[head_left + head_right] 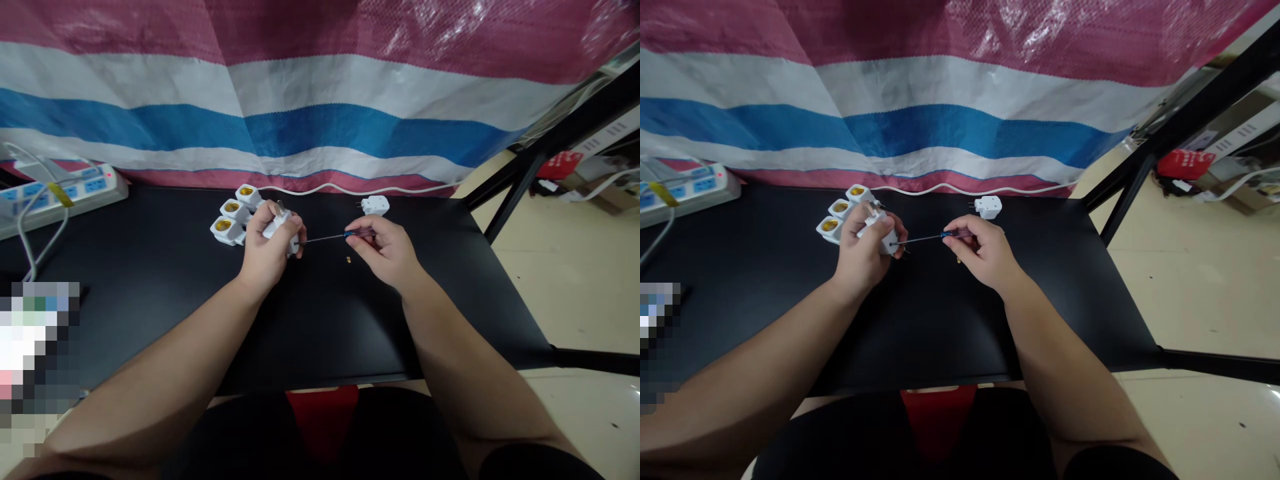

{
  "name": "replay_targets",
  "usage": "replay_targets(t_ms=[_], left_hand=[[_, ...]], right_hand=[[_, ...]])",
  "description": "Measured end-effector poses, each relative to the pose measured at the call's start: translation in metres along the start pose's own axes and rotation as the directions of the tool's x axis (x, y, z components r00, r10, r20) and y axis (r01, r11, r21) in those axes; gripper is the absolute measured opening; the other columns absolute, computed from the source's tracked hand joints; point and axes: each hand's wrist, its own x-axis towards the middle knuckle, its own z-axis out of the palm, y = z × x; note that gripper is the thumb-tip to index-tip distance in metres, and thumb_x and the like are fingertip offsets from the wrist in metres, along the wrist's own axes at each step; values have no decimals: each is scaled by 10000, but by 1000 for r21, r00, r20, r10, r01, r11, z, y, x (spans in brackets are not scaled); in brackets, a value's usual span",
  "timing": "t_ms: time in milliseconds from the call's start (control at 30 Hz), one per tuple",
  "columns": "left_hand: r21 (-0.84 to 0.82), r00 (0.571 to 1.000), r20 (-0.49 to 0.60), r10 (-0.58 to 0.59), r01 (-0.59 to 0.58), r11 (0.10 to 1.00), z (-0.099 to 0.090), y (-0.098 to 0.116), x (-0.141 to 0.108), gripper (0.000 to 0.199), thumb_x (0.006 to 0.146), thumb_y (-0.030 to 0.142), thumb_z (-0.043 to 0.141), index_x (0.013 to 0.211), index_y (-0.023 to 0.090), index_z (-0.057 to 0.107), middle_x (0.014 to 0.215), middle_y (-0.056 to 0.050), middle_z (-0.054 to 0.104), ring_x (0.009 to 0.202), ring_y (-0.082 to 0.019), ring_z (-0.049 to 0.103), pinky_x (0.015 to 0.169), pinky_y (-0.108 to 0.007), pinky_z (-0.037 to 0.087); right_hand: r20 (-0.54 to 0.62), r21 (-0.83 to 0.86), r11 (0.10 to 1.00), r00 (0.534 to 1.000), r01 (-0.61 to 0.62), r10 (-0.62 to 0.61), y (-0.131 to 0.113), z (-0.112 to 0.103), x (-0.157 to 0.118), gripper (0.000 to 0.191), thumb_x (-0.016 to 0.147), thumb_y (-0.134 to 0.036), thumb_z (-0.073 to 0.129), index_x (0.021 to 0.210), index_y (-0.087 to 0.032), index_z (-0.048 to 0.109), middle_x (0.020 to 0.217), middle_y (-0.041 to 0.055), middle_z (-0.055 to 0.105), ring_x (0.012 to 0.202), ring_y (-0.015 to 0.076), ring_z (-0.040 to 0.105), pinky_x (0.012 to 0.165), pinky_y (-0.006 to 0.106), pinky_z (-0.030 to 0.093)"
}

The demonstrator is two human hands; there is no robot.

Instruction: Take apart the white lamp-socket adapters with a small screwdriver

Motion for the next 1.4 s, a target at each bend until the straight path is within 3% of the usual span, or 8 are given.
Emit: replay_targets(t_ms=[233,400,567,733,900,1067,1267,1400], left_hand=[[129,993,-9,114,-112,985,-4,-1,-2,427,838,408,902,842,242,509,801,22,672,600,-131,667,410,-212,504],[210,990,-8,138,-133,969,-4,0,-4,447,831,437,912,856,242,511,822,15,681,579,-129,661,416,-223,510],[293,990,11,142,-139,946,-1,5,-8,443,806,390,927,830,230,514,821,16,694,512,-91,595,425,-226,475],[321,985,-18,171,-156,934,-5,4,-7,403,828,379,907,853,233,533,833,5,682,523,-105,590,445,-248,459],[397,981,38,188,-187,898,-7,1,-8,377,784,324,936,842,223,577,836,-17,702,616,-126,603,526,-246,469],[377,977,8,211,-199,905,-8,-1,-7,363,838,371,894,864,233,559,853,-6,681,580,-115,580,506,-241,442],[419,972,60,225,-229,878,-8,-1,-6,358,819,353,904,848,228,569,829,-12,689,621,-132,581,546,-250,462],[403,972,13,233,-219,889,-11,-2,-4,358,847,384,884,862,229,561,846,-10,678,624,-130,581,558,-256,468]], right_hand=[[88,-100,993,994,-61,69,-9,-3,0,417,1091,-542,592,841,-219,676,715,17,650,659,162,573,692,355,453],[202,54,994,976,-94,82,-2,-7,0,270,1037,-462,711,1166,-244,619,835,-12,633,712,152,575,690,325,443],[222,6,973,950,-229,222,-1,-6,1,532,1108,-625,517,792,-209,616,685,-7,554,655,142,528,660,336,398],[262,161,970,955,-182,136,6,-4,1,342,1037,-561,697,1109,-237,615,847,-9,605,756,152,570,718,325,464],[210,87,939,928,-332,309,12,-1,2,543,1083,-682,519,814,-216,595,747,19,579,652,148,517,590,318,384],[288,219,944,941,-247,179,8,-4,2,339,1035,-563,694,1130,-248,611,859,-15,587,725,143,553,702,322,471],[252,94,934,915,-346,314,15,1,1,525,1086,-676,513,828,-223,578,765,20,583,671,152,528,605,322,415],[295,148,960,937,-239,188,11,-1,1,318,1060,-552,648,1105,-239,617,898,7,614,784,155,586,726,326,488]])
